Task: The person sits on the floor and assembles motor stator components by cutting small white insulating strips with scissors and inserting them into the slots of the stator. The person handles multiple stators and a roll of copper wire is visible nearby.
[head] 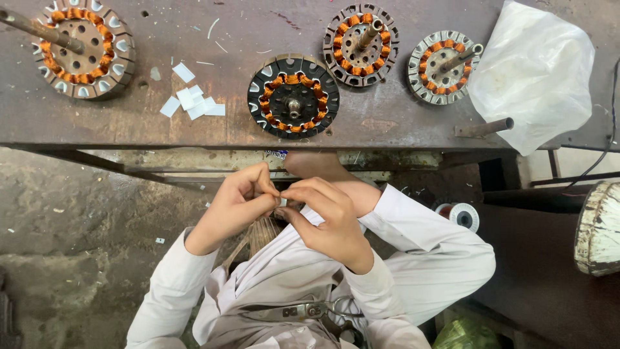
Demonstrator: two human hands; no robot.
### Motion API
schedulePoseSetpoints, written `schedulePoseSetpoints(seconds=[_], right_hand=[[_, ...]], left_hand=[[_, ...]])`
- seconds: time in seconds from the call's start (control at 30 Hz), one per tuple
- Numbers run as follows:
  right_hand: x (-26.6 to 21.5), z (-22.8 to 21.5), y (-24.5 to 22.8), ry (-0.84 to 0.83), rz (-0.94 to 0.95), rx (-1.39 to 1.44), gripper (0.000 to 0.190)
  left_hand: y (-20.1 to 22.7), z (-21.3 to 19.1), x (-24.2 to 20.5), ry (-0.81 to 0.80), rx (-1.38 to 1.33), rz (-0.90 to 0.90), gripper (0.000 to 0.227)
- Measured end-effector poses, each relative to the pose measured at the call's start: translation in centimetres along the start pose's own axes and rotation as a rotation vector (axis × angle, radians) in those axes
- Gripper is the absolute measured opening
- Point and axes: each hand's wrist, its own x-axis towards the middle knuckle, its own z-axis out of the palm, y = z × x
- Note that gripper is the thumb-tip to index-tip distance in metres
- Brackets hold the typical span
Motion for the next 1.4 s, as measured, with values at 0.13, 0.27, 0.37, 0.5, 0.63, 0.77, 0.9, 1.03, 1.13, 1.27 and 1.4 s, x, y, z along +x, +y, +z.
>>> schedulePoseSetpoints(seconds=[0.13, 0.27, 0.37, 0.5, 0.63, 0.77, 0.9, 1.03, 1.13, 1.27, 1.4], right_hand=[[2.8, -0.5, 0.8, 0.111, 0.088, 0.0, 0.019], [6.2, -0.7, 2.2, 0.268, 0.156, 0.031, 0.01], [8.9, -0.3, 3.0, 0.376, 0.105, 0.034, 0.01], [10.5, 0.1, 3.7, 0.459, 0.109, 0.09, 0.009], [8.7, 0.4, 2.9, 0.513, 0.127, 0.125, 0.009], [6.2, 0.1, 1.5, 0.576, 0.197, 0.078, 0.01], [4.9, -0.8, 0.3, 0.544, 0.215, -0.104, 0.012], [4.3, -1.0, -0.2, 0.539, 0.192, -0.193, 0.013], [4.0, -1.4, 0.1, 0.538, 0.294, -0.098, 0.013], [3.9, -2.9, 1.5, 0.491, 0.517, 0.382, 0.018], [3.7, -3.0, 2.1, 0.418, 0.302, 0.363, 0.035]], left_hand=[[4.0, -0.2, 1.8, 0.202, 0.566, 0.258, 0.007], [6.3, -1.1, 7.2, 0.509, 0.739, 0.706, 0.022], [6.2, -1.3, 10.5, 0.324, 0.379, 0.621, 0.032], [5.4, 0.2, 10.8, 0.327, 0.385, 0.551, 0.032], [5.2, 2.6, 8.0, 0.445, 0.682, 0.638, 0.032], [4.8, 4.3, 6.2, 0.368, 0.668, 0.669, 0.034], [4.7, 5.0, 5.6, 0.343, 0.77, 0.741, 0.035], [4.6, 5.3, 5.6, 0.3, 0.801, 0.769, 0.034], [4.4, 5.4, 5.4, 0.291, 0.807, 0.781, 0.034], [4.5, 5.4, 5.4, 0.275, 0.801, 0.761, 0.035], [4.7, 4.9, 5.2, 0.244, 0.771, 0.716, 0.037]])
